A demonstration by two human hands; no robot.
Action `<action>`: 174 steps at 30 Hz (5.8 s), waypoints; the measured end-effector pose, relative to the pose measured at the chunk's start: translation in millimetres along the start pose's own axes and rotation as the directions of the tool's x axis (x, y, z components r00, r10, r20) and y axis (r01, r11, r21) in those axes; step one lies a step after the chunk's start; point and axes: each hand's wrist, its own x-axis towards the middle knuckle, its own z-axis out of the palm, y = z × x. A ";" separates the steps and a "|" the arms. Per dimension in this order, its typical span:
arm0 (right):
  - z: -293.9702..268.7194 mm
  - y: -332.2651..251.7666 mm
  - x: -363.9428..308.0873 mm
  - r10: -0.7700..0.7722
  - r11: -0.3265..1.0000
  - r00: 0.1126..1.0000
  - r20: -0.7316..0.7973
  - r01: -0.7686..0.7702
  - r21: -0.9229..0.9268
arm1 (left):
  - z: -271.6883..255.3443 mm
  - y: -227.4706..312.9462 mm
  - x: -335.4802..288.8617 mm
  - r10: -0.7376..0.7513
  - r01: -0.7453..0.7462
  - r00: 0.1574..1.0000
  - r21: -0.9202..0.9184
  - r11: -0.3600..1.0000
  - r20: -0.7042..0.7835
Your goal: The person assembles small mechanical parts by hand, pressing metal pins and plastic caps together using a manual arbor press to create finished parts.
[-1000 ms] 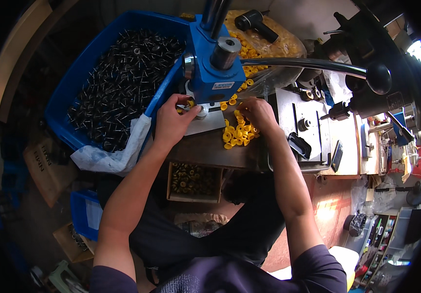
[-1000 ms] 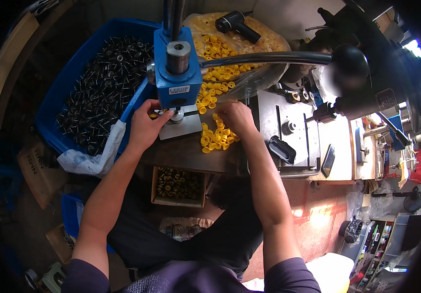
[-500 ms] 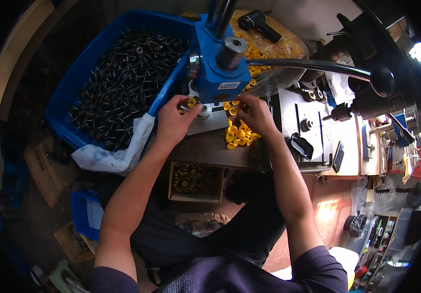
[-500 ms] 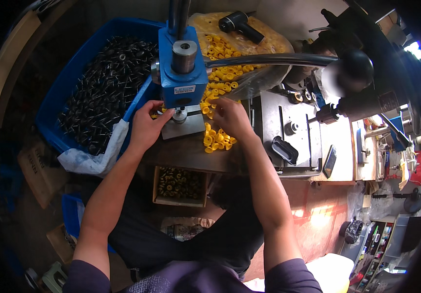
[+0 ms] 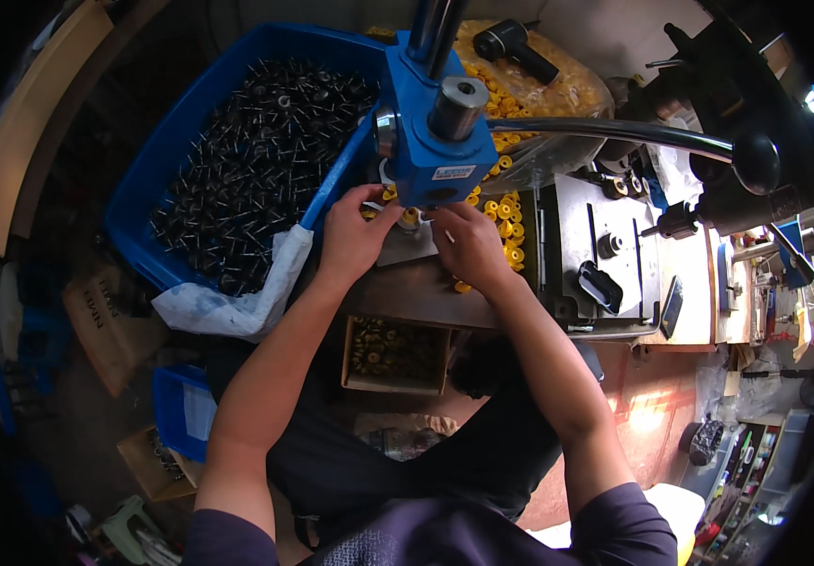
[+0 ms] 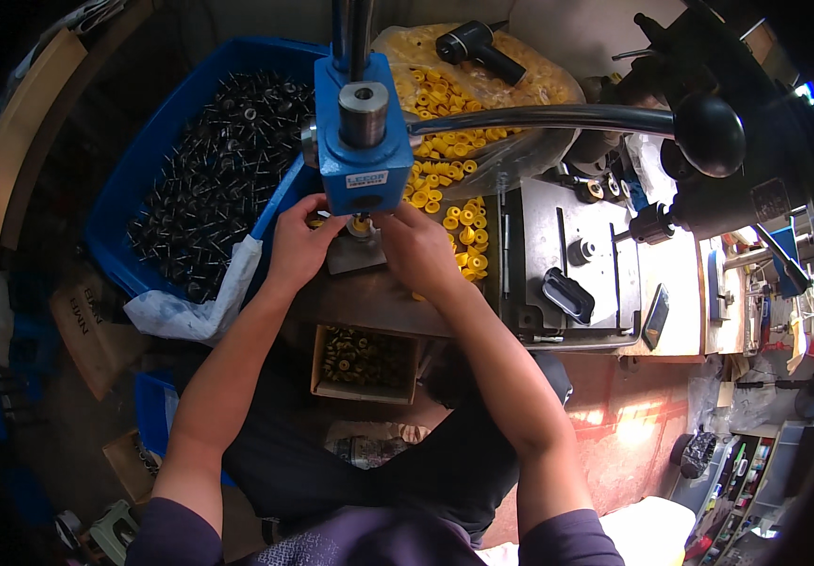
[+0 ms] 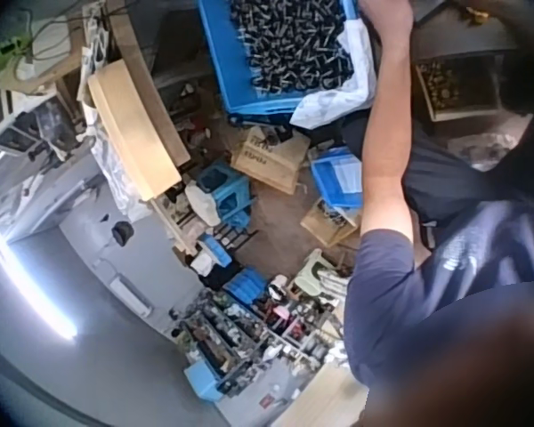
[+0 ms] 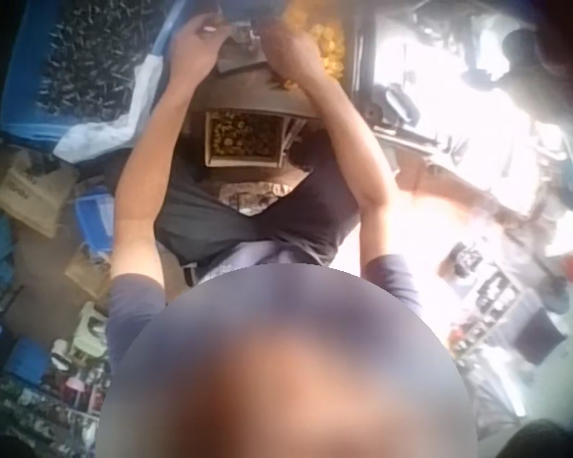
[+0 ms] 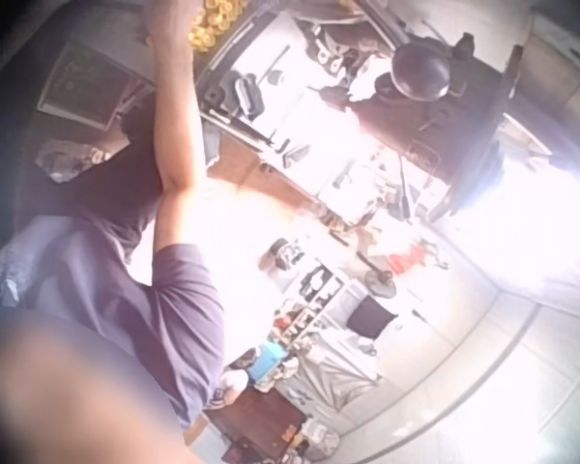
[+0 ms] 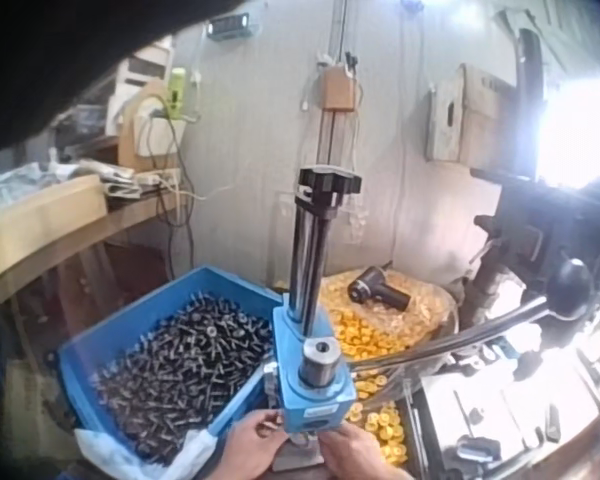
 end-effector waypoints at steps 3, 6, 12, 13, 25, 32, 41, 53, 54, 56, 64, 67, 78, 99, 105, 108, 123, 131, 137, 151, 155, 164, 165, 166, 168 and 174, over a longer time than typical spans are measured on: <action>-7.9 1.6 -1.7 0.113 0.994 0.993 -0.025 -0.113 0.001 | 6.1 7.1 -1.5 0.036 -0.037 0.999 0.053 0.998 0.019; -11.2 5.6 -4.0 0.150 0.989 0.988 -0.037 -0.150 0.012 | 7.3 16.6 -4.4 0.073 -0.078 0.997 0.160 0.984 0.038; -24.3 10.1 1.4 0.186 0.981 0.979 -0.077 -0.181 0.068 | 5.2 18.4 -6.1 0.173 -0.226 0.969 0.343 0.912 0.178; -28.2 9.5 3.3 0.201 0.978 0.971 -0.127 -0.191 0.088 | 6.5 19.7 -6.3 0.139 -0.203 0.973 0.393 0.897 0.186; -226.5 -98.6 91.3 0.244 0.598 0.880 -0.408 0.194 0.778 | 7.5 21.5 -8.6 0.107 -0.142 0.989 0.463 0.875 0.101; -102.6 -97.3 -64.1 0.468 0.836 0.475 -0.745 0.035 0.547 | 9.3 13.3 -10.4 0.103 -0.131 0.991 0.456 0.880 0.085; 6.3 -29.4 -144.6 0.626 0.757 0.555 -0.548 -0.264 0.597 | 11.9 14.4 -9.0 0.111 -0.145 0.989 0.486 0.862 0.098; -171.8 -105.9 10.2 0.424 0.809 0.584 -0.693 0.100 0.579 | 13.1 20.8 -5.5 0.173 -0.197 0.980 0.507 0.839 0.095; -192.3 -100.6 34.3 0.362 0.688 0.757 -0.543 0.176 0.704 | 15.3 21.9 -2.4 0.158 -0.181 0.983 0.470 0.864 0.088; -194.8 -94.8 76.2 0.223 0.428 0.913 -0.341 0.223 0.876 | 11.1 13.2 0.7 0.114 -0.112 0.993 0.392 0.913 0.017; -51.4 41.5 -32.4 0.434 0.897 0.901 0.020 -0.430 -0.106 | -16.2 32.0 -16.6 -0.268 0.315 0.643 0.072 0.946 0.717; -34.8 33.2 -12.8 0.363 0.922 0.926 0.102 -0.340 -0.186 | -11.4 23.6 -52.3 -0.326 0.241 0.050 0.306 0.921 0.944; -2.7 74.3 -28.4 0.421 0.869 0.852 0.311 -0.280 -0.408 | 90.6 -247.6 -149.4 -0.200 -0.220 0.869 0.716 0.662 0.453; 1.5 54.9 -11.6 0.498 0.831 0.827 0.261 -0.368 -0.418 | -146.9 77.1 114.6 0.087 -0.175 0.982 0.655 0.735 0.165; 0.6 66.6 -23.1 0.466 0.843 0.843 0.267 -0.332 -0.424 | -104.8 -21.2 208.8 0.253 -0.144 0.966 0.923 0.357 0.052; 0.6 58.4 -17.1 0.462 0.851 0.851 0.248 -0.346 -0.396 | -103.6 -43.6 226.3 0.289 -0.120 0.956 0.962 0.247 0.045; 16.4 13.2 3.2 0.397 0.899 0.916 0.050 -0.400 0.178 | -41.7 88.0 -9.0 -0.113 0.126 0.983 -0.082 0.989 0.142; 10.6 -0.2 1.5 0.147 0.989 0.989 0.033 -0.147 -0.008 | -1.6 21.7 -11.8 -0.335 0.340 0.938 -0.403 0.850 0.084; -2.1 11.7 -4.3 0.305 0.952 0.946 0.111 -0.306 -0.009 | 13.9 9.5 -1.9 -0.244 0.269 0.963 -0.336 0.903 0.116; -34.1 18.8 2.0 0.369 0.929 0.926 -0.086 -0.365 0.052 | 18.3 19.5 -9.2 0.076 -0.107 0.992 0.347 0.932 0.103; -135.4 -5.9 38.9 0.481 0.599 0.750 -0.454 0.097 0.795 | 9.0 35.1 -13.7 0.009 -0.066 0.989 0.390 0.919 0.147; -185.4 -115.6 42.0 0.427 0.717 0.667 -0.611 0.162 0.678 | 11.6 18.5 -12.4 0.094 -0.110 0.994 0.418 0.902 0.061; -165.1 -104.1 6.3 0.391 0.728 0.635 -0.666 0.229 0.647 | 8.9 15.7 -12.3 0.091 -0.099 0.995 0.413 0.905 0.040; -140.4 -103.3 -27.8 0.422 0.788 0.543 -0.726 0.176 0.590 | 12.0 13.9 -10.5 0.114 -0.124 0.992 0.403 0.907 0.048; -102.4 -99.7 -70.3 0.443 0.848 0.542 -0.714 0.004 0.530 | 14.9 13.4 -13.2 0.120 -0.127 0.992 0.391 0.912 0.043; -14.5 -40.3 -142.2 0.663 0.739 0.531 -0.529 -0.347 0.578 | 18.1 18.3 -10.7 0.047 -0.076 0.996 0.409 0.910 0.081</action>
